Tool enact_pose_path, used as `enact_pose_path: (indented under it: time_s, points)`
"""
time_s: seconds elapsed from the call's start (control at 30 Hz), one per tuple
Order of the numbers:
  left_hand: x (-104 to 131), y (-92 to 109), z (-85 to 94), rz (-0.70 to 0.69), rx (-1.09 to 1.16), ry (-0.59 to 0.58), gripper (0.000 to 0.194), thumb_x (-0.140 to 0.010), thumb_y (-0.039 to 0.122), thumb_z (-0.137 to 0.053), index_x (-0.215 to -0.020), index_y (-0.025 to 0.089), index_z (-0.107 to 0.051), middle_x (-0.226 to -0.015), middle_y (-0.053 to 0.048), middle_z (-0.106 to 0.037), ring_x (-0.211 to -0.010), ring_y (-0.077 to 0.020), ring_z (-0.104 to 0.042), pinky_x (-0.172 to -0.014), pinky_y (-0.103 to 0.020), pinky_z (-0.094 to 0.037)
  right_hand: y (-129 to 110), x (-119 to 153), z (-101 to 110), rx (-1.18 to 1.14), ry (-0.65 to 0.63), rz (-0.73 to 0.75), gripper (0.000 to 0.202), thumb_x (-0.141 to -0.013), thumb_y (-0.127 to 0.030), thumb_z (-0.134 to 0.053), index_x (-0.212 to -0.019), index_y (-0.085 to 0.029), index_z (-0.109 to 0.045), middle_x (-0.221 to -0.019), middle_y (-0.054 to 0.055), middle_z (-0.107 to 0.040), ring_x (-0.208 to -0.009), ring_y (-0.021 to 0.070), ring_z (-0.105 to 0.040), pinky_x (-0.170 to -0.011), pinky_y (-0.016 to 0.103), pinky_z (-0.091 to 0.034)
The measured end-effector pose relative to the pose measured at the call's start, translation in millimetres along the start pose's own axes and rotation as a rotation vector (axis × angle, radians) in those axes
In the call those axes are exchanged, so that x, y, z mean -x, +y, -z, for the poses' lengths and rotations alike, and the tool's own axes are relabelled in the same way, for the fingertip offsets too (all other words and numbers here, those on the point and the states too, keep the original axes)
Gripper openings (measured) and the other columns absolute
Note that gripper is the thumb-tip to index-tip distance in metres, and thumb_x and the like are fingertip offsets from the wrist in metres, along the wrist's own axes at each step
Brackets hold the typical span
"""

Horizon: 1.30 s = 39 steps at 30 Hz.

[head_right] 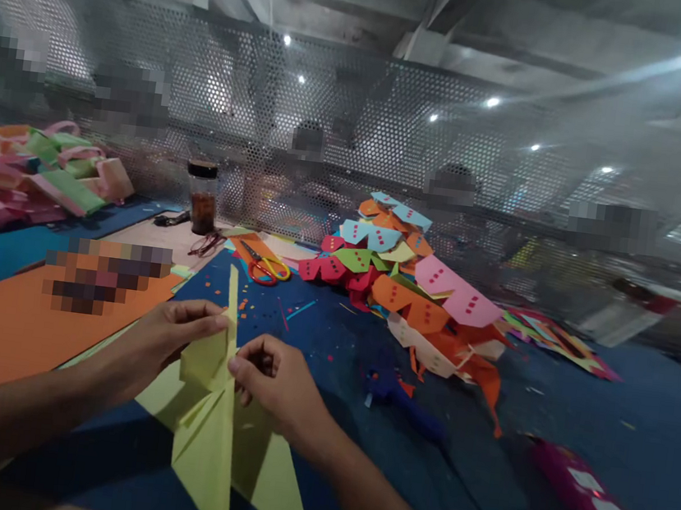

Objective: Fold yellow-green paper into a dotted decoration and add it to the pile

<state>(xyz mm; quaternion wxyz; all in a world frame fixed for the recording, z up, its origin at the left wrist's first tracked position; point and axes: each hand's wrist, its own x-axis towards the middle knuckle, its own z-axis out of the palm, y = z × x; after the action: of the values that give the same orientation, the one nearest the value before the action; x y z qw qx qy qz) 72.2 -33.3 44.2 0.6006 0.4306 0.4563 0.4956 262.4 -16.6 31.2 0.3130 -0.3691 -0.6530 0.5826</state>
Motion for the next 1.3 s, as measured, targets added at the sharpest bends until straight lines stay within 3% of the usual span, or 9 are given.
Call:
enact_pose_path:
  time_s: [0.2, 0.4, 0.7, 1.03, 1.3]
  points:
    - [-10.3, -14.2, 1.1, 0.043, 0.031, 0.004, 0.037, -0.060, 0.043, -0.089, -0.066, 0.017, -0.064, -0.057, 0.005, -0.056, -0.050, -0.0090, -0.048, -0.051, -0.021, -0.036, 3.7, -1.9, 0.5, 0.019, -0.008, 0.001, 0.042, -0.078, -0.058, -0.074, -0.079, -0.020, -0.058, -0.067, -0.002, -0.061, -0.056, 0.0110, -0.055, -0.056, 0.026, -0.047]
    - [-10.5, -14.5, 1.7, 0.078, 0.002, -0.051, 0.037, -0.063, 0.046, -0.088, -0.066, 0.017, -0.064, -0.059, 0.003, -0.060, -0.052, -0.0099, -0.050, -0.050, -0.022, -0.034, 0.3, -6.6, 10.5, 0.044, 0.157, 0.099, 0.041, -0.083, -0.058, -0.072, -0.087, -0.018, -0.062, -0.075, -0.001, -0.063, -0.063, 0.0110, -0.056, -0.064, 0.026, -0.048]
    - [-8.7, -13.6, -0.4, 0.054, -0.030, -0.065, 0.042, -0.061, 0.051, -0.088, -0.068, 0.016, -0.067, -0.060, 0.002, -0.061, -0.053, -0.0096, -0.050, -0.051, -0.021, -0.034, 4.1, -16.8, -0.7, -0.013, 0.149, 0.156, 0.044, -0.075, -0.059, -0.078, -0.086, -0.019, -0.061, -0.077, -0.002, -0.058, -0.065, 0.0114, -0.053, -0.064, 0.027, -0.050]
    - [-9.9, -18.5, 4.7, 0.125, 0.116, -0.106, 0.039, -0.060, 0.042, -0.092, -0.077, 0.016, -0.068, -0.069, -0.001, -0.070, -0.056, -0.0140, -0.062, -0.057, -0.025, -0.047, -1.4, -25.5, 2.4, 0.028, 0.203, 0.151, 0.030, -0.078, -0.047, -0.075, -0.083, -0.018, -0.066, -0.075, -0.002, -0.062, -0.067, 0.0124, -0.056, -0.068, 0.028, -0.047]
    - [-7.7, -17.6, 1.7, 0.095, 0.058, -0.076, 0.036, -0.057, 0.037, -0.091, -0.069, 0.017, -0.064, -0.059, 0.003, -0.063, -0.050, -0.0100, -0.053, -0.050, -0.021, -0.038, 0.0, -25.2, -1.2, 0.016, 0.190, 0.154, 0.036, -0.076, -0.051, -0.077, -0.084, -0.018, -0.065, -0.075, -0.002, -0.061, -0.065, 0.0124, -0.056, -0.068, 0.028, -0.047]
